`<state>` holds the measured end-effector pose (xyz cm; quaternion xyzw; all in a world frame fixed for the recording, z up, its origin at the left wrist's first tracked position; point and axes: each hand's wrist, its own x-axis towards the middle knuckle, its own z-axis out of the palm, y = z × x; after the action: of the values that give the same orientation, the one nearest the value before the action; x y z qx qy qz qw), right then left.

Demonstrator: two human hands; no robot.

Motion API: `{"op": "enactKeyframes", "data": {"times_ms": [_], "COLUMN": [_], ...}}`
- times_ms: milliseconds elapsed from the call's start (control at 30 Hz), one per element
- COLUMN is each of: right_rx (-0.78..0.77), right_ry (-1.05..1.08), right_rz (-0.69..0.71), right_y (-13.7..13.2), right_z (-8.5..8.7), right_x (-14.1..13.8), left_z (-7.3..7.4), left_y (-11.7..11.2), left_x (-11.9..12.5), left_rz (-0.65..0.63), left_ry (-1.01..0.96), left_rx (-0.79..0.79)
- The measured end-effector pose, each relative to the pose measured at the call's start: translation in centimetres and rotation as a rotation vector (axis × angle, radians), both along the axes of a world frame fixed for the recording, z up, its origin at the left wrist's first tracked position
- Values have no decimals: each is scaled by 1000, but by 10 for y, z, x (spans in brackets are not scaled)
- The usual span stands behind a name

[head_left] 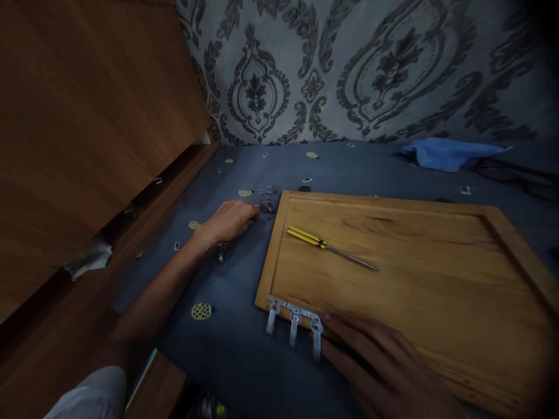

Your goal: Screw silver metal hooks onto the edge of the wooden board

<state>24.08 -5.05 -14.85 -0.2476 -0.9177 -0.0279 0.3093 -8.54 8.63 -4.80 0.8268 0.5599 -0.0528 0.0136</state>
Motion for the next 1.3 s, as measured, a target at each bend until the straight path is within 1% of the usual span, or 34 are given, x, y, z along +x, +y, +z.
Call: {"op": "enactKeyframes", "data": {"times_ms": [33, 67, 133, 233, 300, 433, 567, 633, 733, 833, 900, 1033, 1133, 1300], "right_rx": [46, 57, 87, 66, 35, -32, -74, -78, -89, -96, -92, -90, -91, -74], "right_ry": [1, 12, -12, -15, -31, -30, -51, -43, -44, -43, -27, -10, -22, -22], "right_rz": [23, -2, 52, 58, 34, 14, -2, 3, -4, -18, -16, -7, -19, -43], "right_y": [2, 4, 7, 7, 4, -3, -4, -5, -6, -6, -6, -4, -5, -6], "right_z": [1, 4, 13, 27, 32, 34, 34, 35, 38, 37, 35, 32, 33, 34], "right_x": [0, 0, -2, -5, -6, -8, -8, -9, -10, -11, -12, -11, -10, -12], "left_z": [0, -1, -1, -1, -1, -2, 5, 10, 17, 21, 23, 25, 28, 29], "left_y": [0, -1, -1, -2, -2, 1, 2, 0, -6, -14, -19, -34, -47, -62], "left_x": [1, 2, 3, 3, 3, 2, 3, 6, 13, 22, 28, 45, 58, 73], "left_rz": [5, 10, 16, 9, 1, -12, -37, -44, -53, -66, -80, -130, -171, -261], "left_ry": [9, 18, 34, 45, 42, 16, -22, -80, -222, -374, -500, -750, -797, -808], "left_rx": [6, 11, 18, 19, 18, 37, 55, 69, 85, 65, 15, -157, -233, -279]}}
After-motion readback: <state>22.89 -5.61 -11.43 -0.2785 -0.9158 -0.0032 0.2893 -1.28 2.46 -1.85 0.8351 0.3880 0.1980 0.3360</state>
